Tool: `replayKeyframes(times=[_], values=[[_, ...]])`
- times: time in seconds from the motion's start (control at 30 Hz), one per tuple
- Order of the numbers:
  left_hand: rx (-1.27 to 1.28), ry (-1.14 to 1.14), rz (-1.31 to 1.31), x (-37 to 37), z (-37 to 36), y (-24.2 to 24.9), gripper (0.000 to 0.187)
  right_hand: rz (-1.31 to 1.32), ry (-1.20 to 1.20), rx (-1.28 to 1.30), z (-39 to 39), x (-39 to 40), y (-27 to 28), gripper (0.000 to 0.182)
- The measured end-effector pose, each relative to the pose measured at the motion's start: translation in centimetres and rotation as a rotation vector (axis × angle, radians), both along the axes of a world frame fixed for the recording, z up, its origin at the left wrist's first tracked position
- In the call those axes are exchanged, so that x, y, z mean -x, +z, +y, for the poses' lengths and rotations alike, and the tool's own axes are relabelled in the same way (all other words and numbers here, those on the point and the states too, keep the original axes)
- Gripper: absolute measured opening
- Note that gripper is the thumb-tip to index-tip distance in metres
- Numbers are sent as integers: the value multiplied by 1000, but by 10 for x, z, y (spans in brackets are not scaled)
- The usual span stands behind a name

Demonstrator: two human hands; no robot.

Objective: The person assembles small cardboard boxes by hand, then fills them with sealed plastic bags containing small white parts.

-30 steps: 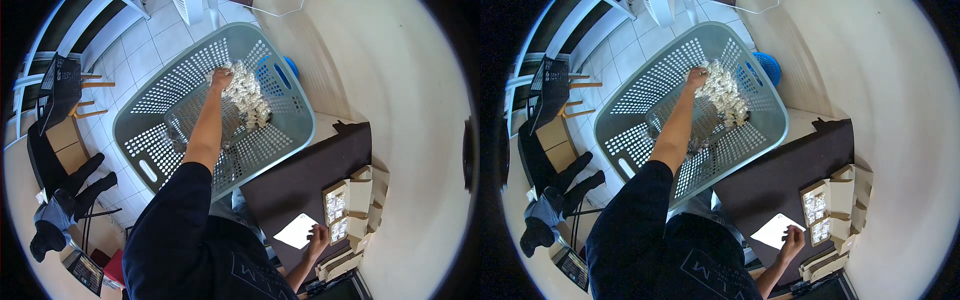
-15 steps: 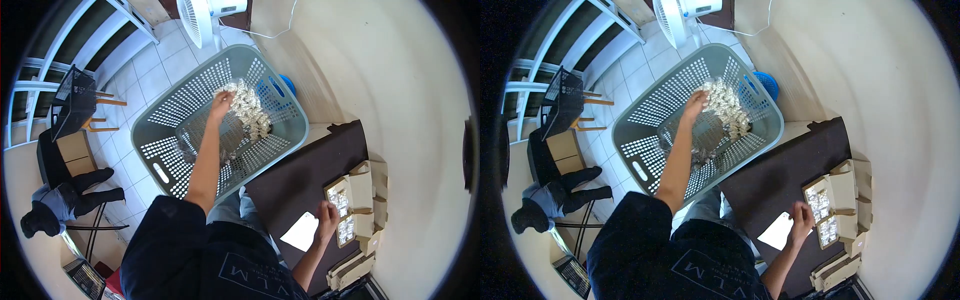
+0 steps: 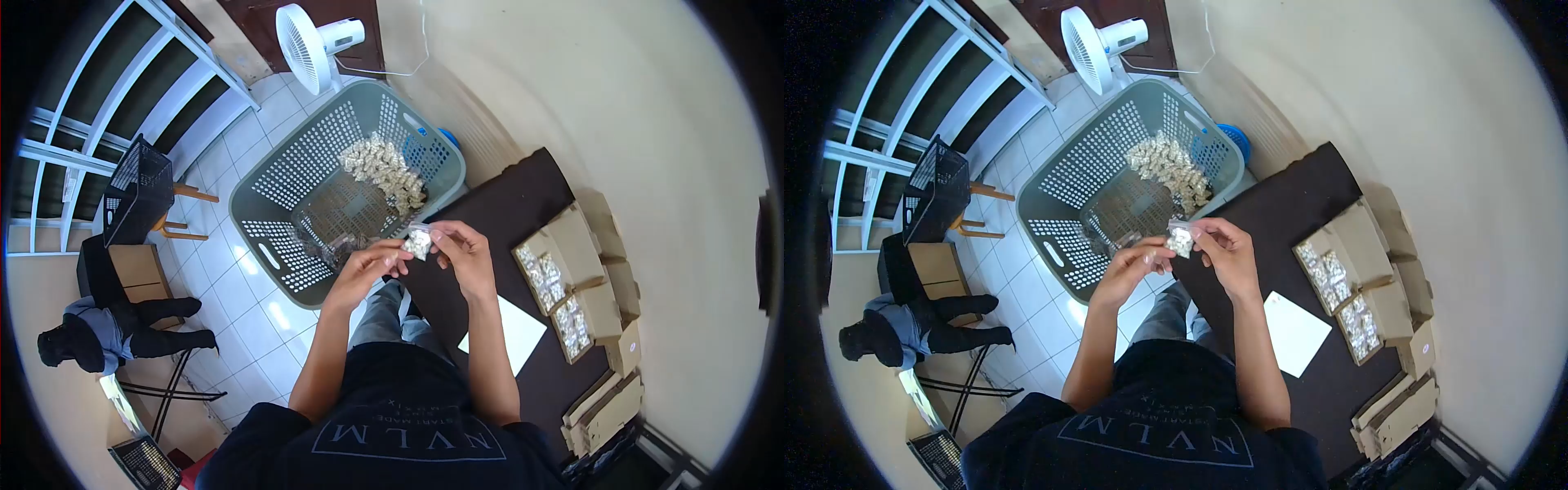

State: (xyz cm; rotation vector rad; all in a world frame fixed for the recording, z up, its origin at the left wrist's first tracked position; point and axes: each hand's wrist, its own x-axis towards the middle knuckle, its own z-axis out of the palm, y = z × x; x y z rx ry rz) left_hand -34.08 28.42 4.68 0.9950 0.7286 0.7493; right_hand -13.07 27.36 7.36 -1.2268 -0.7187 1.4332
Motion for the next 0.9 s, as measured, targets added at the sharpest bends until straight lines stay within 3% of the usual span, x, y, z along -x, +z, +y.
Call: replayKeyframes(times=[0.17, 0.27, 0.4, 0.73, 0.9], values=[[-77, -24, 81, -18, -30, 27, 25, -92, -9, -123, -45, -18, 11, 9], [-112, 133, 84, -46, -34, 46, 19, -149, -75, -197, -66, -23, 27, 8], [-203, 66, 157, -75, -42, 64, 17, -187, -101, -274, -83, -31, 45, 9], [-215, 54, 66, -79, -70, 69, 17, -74, -60, -245, -110, -43, 48, 8], [-325, 50, 280, -77, -80, 81, 14, -220, -24, -202, -118, -42, 49, 10]])
